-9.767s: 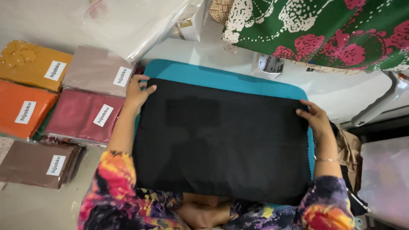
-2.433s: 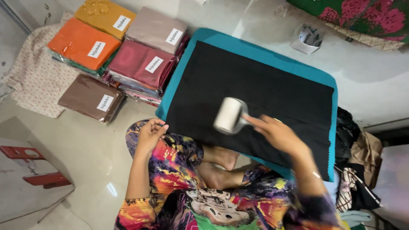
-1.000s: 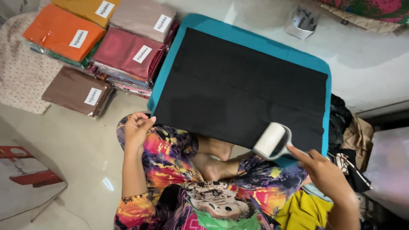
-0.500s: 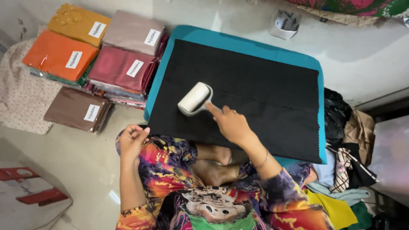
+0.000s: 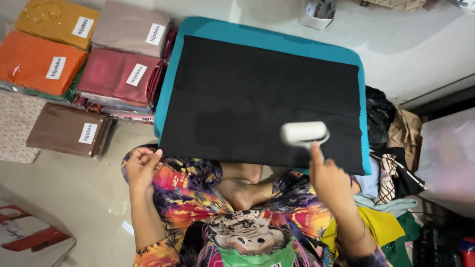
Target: Cleaning a black hijab with a lint roller and then folding it neatly.
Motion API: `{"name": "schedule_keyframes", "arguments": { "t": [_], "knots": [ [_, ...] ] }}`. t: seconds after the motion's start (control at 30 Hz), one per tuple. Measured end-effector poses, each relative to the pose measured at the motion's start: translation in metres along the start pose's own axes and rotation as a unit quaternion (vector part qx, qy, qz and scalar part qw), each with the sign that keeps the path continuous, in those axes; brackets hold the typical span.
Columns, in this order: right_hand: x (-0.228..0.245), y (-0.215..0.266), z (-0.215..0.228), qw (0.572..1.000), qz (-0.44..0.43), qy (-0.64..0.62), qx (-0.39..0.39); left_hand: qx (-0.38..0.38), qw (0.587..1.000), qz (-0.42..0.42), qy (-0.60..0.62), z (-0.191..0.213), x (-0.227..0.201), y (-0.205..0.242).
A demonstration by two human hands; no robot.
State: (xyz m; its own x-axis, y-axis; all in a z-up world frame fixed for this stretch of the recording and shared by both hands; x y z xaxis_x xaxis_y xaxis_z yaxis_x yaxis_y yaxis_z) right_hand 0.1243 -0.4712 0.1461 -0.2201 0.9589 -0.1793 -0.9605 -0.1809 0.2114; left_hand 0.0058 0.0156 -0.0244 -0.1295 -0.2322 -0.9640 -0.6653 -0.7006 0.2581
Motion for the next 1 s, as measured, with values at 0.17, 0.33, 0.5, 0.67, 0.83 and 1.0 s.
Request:
{"name": "schedule_keyframes", "arguments": {
  "t": [0.17, 0.33, 0.5, 0.67, 0.83, 1.0],
  "knots": [
    [-0.010, -0.021, -0.002, 0.997, -0.049, -0.039, -0.046, 0.006, 1.000, -0.012, 0.002, 0.002, -0.001, 0.000],
    [-0.019, 0.038, -0.011, 0.997, -0.059, 0.037, -0.024, 0.013, 1.000, -0.012, -0.007, 0.002, -0.017, 0.007],
    [-0.027, 0.055, 0.011, 0.994, -0.082, -0.066, -0.006, 0.020, 0.998, 0.012, 0.050, -0.005, -0.042, 0.020],
    [-0.070, -0.034, -0.041, 0.989, -0.128, -0.053, -0.052, 0.009, 1.000, -0.027, -0.010, 0.007, -0.009, 0.001],
    [-0.062, -0.019, -0.023, 0.989, -0.119, -0.069, -0.062, 0.007, 0.999, -0.029, -0.016, 0.010, -0.009, -0.004],
    [-0.044, 0.074, -0.005, 0.993, -0.110, -0.045, 0.015, 0.009, 0.999, -0.022, -0.033, 0.014, -0.009, -0.002]
  ]
}}
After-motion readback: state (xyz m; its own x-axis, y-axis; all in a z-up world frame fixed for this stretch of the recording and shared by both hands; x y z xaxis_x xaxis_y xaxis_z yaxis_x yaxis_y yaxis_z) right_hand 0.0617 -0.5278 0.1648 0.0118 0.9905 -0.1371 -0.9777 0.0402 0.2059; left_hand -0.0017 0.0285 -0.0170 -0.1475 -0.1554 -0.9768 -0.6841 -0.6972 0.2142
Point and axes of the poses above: each hand's wrist, its own y-axis away from the middle knuckle, its own z-axis out of the back of the hand, x = y × z, the point moved 2 cm from there along -y, towards the middle knuckle, and after that the axes turned 1 degree about -z, right-handed, at the moved point
